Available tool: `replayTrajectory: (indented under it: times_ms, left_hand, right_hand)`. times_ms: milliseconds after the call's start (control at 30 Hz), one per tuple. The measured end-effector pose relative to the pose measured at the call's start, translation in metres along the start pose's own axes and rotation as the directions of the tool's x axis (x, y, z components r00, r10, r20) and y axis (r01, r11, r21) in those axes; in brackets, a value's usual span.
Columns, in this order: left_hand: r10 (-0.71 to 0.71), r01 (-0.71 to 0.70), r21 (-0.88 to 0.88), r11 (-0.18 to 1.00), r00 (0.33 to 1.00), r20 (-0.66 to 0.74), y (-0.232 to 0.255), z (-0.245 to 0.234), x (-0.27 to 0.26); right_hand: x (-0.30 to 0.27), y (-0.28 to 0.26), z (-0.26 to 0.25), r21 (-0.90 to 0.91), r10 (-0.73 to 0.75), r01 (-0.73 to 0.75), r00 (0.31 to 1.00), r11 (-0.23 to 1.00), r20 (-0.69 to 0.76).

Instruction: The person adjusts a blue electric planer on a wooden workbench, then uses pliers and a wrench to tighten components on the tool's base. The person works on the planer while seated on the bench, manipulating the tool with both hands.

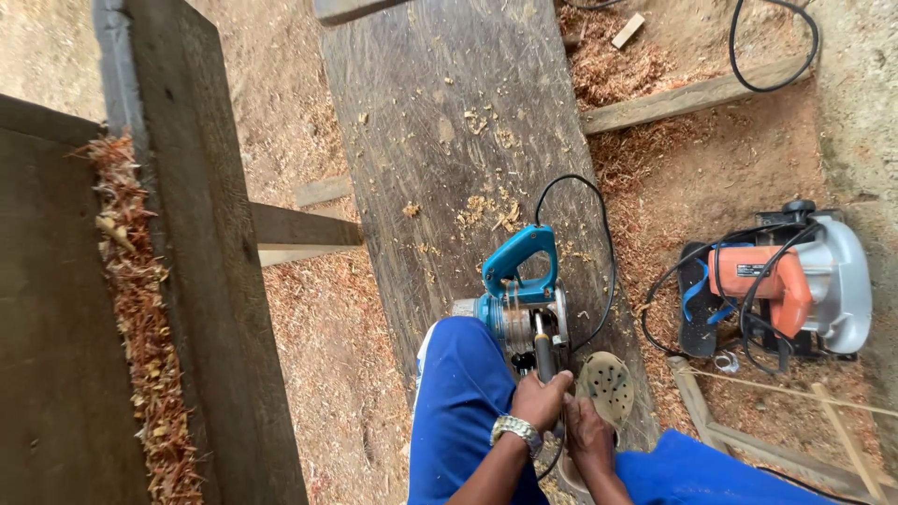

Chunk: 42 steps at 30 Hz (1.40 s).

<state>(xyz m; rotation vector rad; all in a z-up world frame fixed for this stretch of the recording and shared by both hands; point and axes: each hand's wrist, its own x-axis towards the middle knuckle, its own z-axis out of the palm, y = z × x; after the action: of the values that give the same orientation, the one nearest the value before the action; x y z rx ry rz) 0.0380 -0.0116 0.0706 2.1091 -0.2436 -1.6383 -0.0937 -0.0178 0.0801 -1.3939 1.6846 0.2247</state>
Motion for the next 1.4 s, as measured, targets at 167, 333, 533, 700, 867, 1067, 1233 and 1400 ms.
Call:
replayTrajectory:
  times_ms: [167, 333, 533, 700, 867, 1067, 1233, 1400]
  left_hand:
    - [0.007, 0.085, -0.372, 0.924, 0.971, 0.239, 0.067, -0.064, -0.016]
    - [0.005, 0.174, -0.358, 0.917, 0.894, 0.447, 0.088, -0.085, -0.023]
    - [-0.011, 0.192, -0.380, 0.905, 0.903, 0.430, 0.073, -0.103, -0.032]
    - [0.189, -0.022, -0.371, 0.929, 0.887, 0.422, 0.041, -0.103, -0.008]
    - [0.397, -0.444, 0.165, 0.881, 0.881, 0.257, 0.061, -0.096, -0.039]
    - [0.356, -0.411, 0.084, 0.908, 0.861, 0.365, 0.065, -0.074, -0.056]
    - [0.020, 0.054, -0.233, 0.971, 0.951, 0.307, 0.032, -0.035, -0.036]
    - [-0.043, 0.043, 0.012, 0.999, 0.998, -0.040, -0.007, 0.018, 0.005]
  right_hand:
    - [0.028, 0.055, 0.057, 0.011, -0.190, 0.191, 0.980, 0.981, -0.059]
    - [0.039, 0.071, 0.063, 0.009, -0.129, 0.130, 0.990, 0.992, -0.052]
    - [0.004, 0.088, 0.059, 0.139, 0.028, -0.040, 0.996, 0.989, 0.086]
    - [0.024, 0.116, 0.077, -0.147, -0.126, 0.134, 0.990, 0.980, 0.062]
    - [0.045, 0.118, 0.091, -0.191, -0.212, 0.217, 0.976, 0.957, 0.047]
    - [0.102, 0.099, 0.044, -0.116, 0.086, -0.091, 0.995, 0.989, -0.053]
    - [0.137, 0.000, -0.031, 0.316, 0.163, -0.154, 0.987, 0.936, -0.003]
    - [0.168, -0.057, -0.034, 0.228, 0.162, -0.205, 0.967, 0.952, 0.197]
